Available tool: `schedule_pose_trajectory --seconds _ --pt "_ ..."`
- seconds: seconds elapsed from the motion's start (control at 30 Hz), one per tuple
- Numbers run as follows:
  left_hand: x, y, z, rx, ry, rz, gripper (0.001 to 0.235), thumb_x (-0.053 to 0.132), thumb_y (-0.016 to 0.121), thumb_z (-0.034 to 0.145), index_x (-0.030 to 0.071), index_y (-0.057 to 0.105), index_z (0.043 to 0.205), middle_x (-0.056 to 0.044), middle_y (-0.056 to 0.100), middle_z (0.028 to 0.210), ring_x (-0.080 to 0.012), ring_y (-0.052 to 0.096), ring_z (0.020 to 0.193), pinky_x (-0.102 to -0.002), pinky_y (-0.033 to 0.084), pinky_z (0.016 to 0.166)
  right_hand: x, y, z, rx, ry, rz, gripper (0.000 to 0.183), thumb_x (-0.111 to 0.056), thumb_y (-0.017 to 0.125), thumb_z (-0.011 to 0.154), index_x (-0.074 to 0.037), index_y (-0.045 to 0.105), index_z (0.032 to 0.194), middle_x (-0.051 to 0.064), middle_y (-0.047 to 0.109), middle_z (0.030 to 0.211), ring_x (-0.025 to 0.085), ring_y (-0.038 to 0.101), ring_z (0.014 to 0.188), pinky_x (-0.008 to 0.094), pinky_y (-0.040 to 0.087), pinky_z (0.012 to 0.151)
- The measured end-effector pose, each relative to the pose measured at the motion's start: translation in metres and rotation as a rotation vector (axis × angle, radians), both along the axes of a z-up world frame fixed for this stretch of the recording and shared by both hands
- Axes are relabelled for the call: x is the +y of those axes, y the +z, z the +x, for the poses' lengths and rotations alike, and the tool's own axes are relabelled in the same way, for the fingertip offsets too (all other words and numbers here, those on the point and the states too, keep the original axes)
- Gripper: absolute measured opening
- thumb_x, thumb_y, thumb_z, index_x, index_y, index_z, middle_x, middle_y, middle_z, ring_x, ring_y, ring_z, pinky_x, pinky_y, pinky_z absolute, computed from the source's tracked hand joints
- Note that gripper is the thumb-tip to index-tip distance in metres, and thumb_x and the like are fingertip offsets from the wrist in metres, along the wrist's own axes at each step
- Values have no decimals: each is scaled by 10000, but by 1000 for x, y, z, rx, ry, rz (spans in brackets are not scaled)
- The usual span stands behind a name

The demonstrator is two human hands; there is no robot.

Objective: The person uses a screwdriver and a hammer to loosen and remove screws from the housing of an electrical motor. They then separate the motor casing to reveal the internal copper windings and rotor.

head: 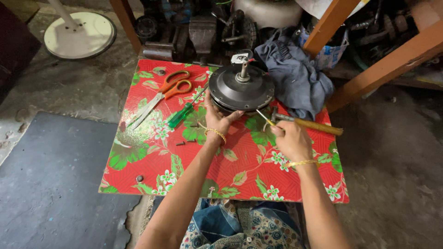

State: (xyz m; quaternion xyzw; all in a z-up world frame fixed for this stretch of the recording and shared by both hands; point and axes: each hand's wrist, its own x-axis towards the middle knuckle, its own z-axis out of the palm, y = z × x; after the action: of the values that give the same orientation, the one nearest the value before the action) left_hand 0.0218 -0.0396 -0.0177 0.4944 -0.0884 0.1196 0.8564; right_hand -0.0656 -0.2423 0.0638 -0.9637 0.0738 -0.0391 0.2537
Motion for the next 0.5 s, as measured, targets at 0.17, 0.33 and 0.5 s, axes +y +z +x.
schedule_pose_trajectory --seconds 0.17,0.33,0.5 --pt "-13 1 -26 43 285 581 1277 280 934 722 18 16 1570 -243 730 1066 -286 754 925 -361 621 784 1 4 -10 -83 -6 6 245 -318 672 946 -88 744 986 222 691 831 427 684 792 519 507 698" --pt "-16 -20 -58 -53 256 645 1007 293 866 865 -2 192 1553 -207 714 1047 -255 750 888 -339 632 704 13 -4 -16 -99 -33 15 239 -305 645 973 -82 731 984 213 714 850 435 683 825 527 504 700" --pt "-3 -41 -33 246 249 116 456 216 656 1059 -53 509 1398 -142 691 990 -193 652 703 -328 559 573 20 3 -18 -151 2 -35 207 -291 643 948 -121 750 997 213 711 836 440 678 815 534 502 693"
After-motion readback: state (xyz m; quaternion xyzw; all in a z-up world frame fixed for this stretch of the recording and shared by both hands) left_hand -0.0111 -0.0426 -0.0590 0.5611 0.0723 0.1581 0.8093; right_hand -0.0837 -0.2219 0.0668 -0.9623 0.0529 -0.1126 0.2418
